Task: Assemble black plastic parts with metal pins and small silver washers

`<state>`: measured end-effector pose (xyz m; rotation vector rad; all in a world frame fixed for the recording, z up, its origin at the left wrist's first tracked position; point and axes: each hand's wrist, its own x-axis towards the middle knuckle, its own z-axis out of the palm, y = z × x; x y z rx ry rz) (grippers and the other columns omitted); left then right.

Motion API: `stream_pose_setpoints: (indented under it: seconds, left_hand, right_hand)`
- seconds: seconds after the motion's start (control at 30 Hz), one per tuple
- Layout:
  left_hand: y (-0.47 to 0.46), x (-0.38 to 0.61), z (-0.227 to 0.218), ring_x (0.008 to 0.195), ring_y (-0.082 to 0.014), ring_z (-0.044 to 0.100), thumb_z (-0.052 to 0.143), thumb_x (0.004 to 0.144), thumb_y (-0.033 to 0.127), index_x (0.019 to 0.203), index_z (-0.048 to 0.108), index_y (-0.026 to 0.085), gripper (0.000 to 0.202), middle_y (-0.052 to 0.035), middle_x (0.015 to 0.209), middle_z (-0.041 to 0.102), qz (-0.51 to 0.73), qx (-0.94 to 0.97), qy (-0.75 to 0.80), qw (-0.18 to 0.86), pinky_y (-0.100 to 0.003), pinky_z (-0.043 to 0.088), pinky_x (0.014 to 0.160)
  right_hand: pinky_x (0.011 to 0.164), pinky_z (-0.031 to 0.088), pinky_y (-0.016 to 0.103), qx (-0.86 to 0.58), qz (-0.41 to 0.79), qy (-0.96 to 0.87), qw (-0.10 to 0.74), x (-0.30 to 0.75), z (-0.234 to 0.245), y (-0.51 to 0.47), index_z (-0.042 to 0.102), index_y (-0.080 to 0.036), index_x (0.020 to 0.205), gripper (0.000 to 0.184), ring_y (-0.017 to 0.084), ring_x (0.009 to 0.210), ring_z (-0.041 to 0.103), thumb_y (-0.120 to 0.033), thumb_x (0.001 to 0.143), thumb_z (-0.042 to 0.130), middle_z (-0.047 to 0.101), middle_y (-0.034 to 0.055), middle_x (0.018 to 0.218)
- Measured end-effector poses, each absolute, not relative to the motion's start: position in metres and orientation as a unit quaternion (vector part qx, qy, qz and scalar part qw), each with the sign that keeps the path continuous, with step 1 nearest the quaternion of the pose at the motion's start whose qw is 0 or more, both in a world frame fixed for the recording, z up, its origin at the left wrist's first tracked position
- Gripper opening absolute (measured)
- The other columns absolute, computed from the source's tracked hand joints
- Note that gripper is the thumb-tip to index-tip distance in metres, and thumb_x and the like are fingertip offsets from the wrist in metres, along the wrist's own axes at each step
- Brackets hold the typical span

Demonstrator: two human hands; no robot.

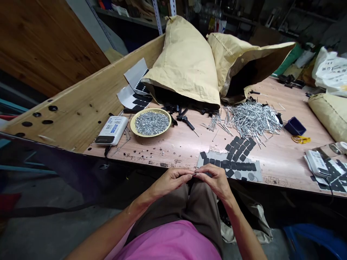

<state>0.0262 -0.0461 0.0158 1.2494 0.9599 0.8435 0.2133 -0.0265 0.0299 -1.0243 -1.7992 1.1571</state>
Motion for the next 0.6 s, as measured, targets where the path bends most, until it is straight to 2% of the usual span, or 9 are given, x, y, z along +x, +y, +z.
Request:
stream_pose_setpoints:
  seconds: [0.1,0.17,0.27,0.37,0.5,0.6]
  left_hand:
    - [-0.044,0.025,0.018,0.082,-0.018,0.064,0.058,0.079,0.034,0.089,0.074,0.016,0.026,-0.0072,0.09,0.073,0.352,0.599,0.407,0.593,-0.027,0.049,0.077]
    - [-0.043,0.025,0.019,0.088,-0.019,0.065,0.056,0.081,0.032,0.091,0.074,0.016,0.026,-0.007,0.095,0.073,0.338,0.615,0.401,0.589,-0.028,0.049,0.082]
    - [-0.042,0.026,0.018,0.09,-0.0191,0.065,0.054,0.082,0.029,0.092,0.073,0.016,0.026,-0.0067,0.096,0.073,0.324,0.625,0.4,0.587,-0.028,0.048,0.084]
    - [-0.041,0.025,0.017,0.087,-0.0185,0.066,0.053,0.083,0.03,0.092,0.073,0.014,0.027,-0.0066,0.094,0.073,0.302,0.629,0.388,0.602,-0.026,0.049,0.079]
    - [-0.04,0.024,0.017,0.075,-0.0159,0.065,0.052,0.084,0.03,0.086,0.073,0.013,0.027,-0.0045,0.082,0.073,0.276,0.651,0.379,0.597,-0.022,0.049,0.068]
    - [-0.041,0.025,0.017,0.077,-0.0157,0.066,0.05,0.086,0.029,0.088,0.072,0.013,0.027,-0.0047,0.084,0.073,0.289,0.681,0.376,0.558,-0.022,0.049,0.07]
  right_hand:
    - [0.064,0.053,0.023,-0.357,0.413,-0.764,0.343,0.219,0.033,-0.024,0.072,-0.022,0.084,0.017,0.014,0.071,0.066,-0.035,0.084,0.06,0.071,0.0036,0.077]
    - [0.065,0.052,0.023,-0.333,0.357,-0.81,0.326,0.222,0.035,-0.024,0.07,-0.02,0.088,0.018,0.014,0.074,0.065,-0.032,0.088,0.056,0.071,0.0047,0.08]
    - [0.066,0.051,0.023,-0.302,0.252,-0.867,0.306,0.223,0.036,-0.027,0.066,-0.017,0.092,0.022,0.014,0.076,0.063,-0.029,0.092,0.048,0.069,0.0068,0.082]
    - [0.066,0.048,0.026,-0.273,0.146,-0.908,0.281,0.223,0.038,-0.029,0.062,-0.015,0.091,0.023,0.015,0.073,0.058,-0.026,0.095,0.042,0.066,0.0073,0.078]
    - [0.062,0.042,0.029,-0.226,0.013,-0.953,0.203,0.224,0.042,-0.028,0.059,-0.013,0.084,0.028,0.016,0.064,0.048,-0.015,0.096,0.034,0.059,0.0047,0.067]
    - [0.06,0.038,0.029,-0.21,-0.033,-0.96,0.181,0.224,0.039,-0.024,0.056,-0.015,0.076,0.029,0.015,0.06,0.043,-0.015,0.096,0.034,0.053,0.0025,0.061]
